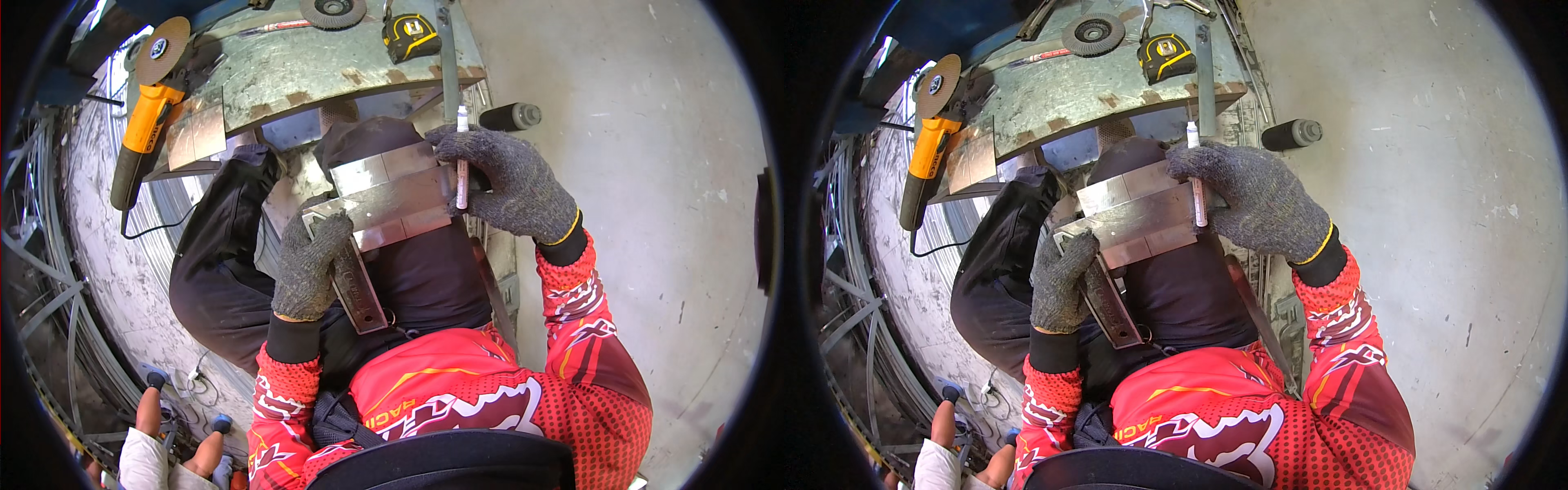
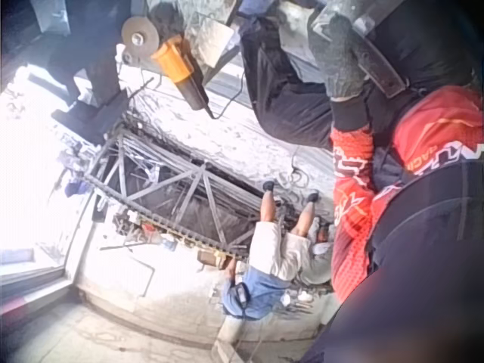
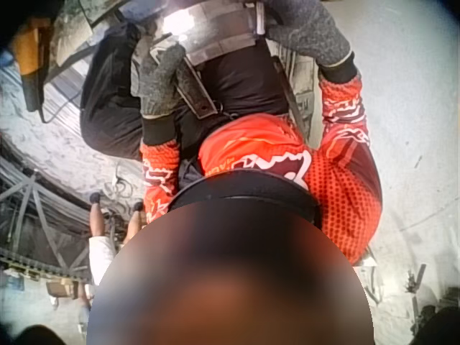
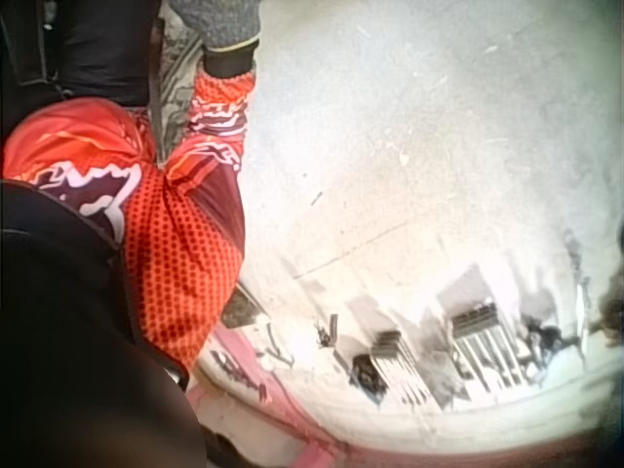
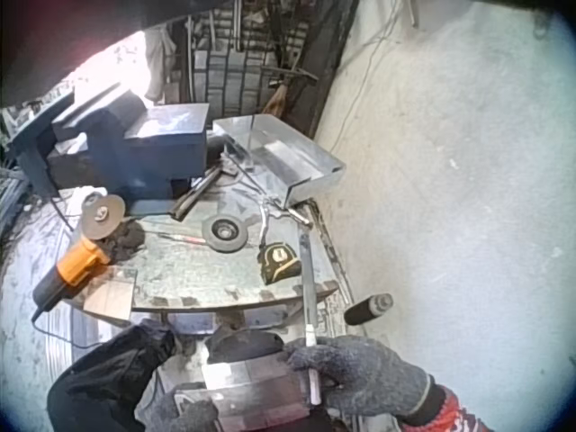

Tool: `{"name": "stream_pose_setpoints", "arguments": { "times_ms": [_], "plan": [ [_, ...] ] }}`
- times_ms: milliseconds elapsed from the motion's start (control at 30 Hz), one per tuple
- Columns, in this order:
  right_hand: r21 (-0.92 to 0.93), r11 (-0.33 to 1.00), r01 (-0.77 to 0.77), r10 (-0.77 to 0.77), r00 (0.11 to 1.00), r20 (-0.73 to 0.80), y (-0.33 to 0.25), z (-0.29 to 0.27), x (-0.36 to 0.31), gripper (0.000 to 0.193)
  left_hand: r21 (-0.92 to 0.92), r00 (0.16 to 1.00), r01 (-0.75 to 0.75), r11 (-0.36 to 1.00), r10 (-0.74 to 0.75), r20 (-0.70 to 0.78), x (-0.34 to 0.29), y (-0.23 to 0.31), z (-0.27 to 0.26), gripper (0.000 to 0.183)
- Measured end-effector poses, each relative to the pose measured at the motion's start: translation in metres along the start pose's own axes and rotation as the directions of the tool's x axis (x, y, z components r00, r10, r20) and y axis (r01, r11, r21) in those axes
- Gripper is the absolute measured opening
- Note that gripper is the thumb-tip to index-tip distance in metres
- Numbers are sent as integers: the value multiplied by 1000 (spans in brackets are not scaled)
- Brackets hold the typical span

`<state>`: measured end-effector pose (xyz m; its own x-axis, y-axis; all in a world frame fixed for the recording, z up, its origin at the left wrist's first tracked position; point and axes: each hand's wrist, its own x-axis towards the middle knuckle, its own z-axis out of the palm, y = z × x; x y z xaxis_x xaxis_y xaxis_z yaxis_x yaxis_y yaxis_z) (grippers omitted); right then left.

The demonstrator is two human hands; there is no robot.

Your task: The person measures a metal sheet with a measuring tape and marks lines across it using a square ruler and a marker.

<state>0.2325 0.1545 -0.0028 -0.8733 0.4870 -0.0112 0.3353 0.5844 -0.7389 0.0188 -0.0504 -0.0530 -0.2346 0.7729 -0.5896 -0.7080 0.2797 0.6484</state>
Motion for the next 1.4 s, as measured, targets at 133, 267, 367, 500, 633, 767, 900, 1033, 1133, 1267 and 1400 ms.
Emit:
{"name": "stream_pose_setpoints", "arguments": {
  "times_ms": [133,267,367,500,633,767,900,1033,1133,1267,1400],
  "plan": [
    [7,1000,-31,30,999,22,-2,-1,1,54,1,1000,-9,1000,9,5,-1,0,0,39],
    [-31,999,-31,32,999,34,-3,-2,1,57,-10,999,-21,1000,21,-43,2,-5,-2,38],
    [-51,998,-29,31,999,39,-1,-3,0,59,-25,998,-16,1000,15,-64,2,-5,0,36],
    [-9,1000,10,-9,1000,10,3,0,-1,60,-88,999,34,996,-37,-27,0,0,2,37],
    [-65,997,-35,38,999,36,-1,-3,-1,58,-15,1000,12,1000,-12,5,-3,3,4,35],
    [-56,998,-39,41,999,35,0,-1,0,56,14,1000,13,1000,-13,2,-2,2,2,34],
    [-74,997,-29,31,999,21,-3,-3,1,56,-36,1000,-9,999,9,4,-3,3,7,34],
    [-78,997,-29,30,999,11,-2,-1,0,56,12,1000,-18,1000,18,-24,-2,-1,3,35],
    [-68,998,6,-6,1000,-8,-1,0,0,57,25,1000,-22,999,22,17,0,-2,1,36],
    [-32,999,-24,24,1000,11,-2,-1,0,58,-36,1000,-2,999,3,10,-2,2,7,37],
    [41,999,-28,27,1000,12,1,0,0,58,-91,1000,8,996,-10,-22,0,-1,4,45]
  ]
}}
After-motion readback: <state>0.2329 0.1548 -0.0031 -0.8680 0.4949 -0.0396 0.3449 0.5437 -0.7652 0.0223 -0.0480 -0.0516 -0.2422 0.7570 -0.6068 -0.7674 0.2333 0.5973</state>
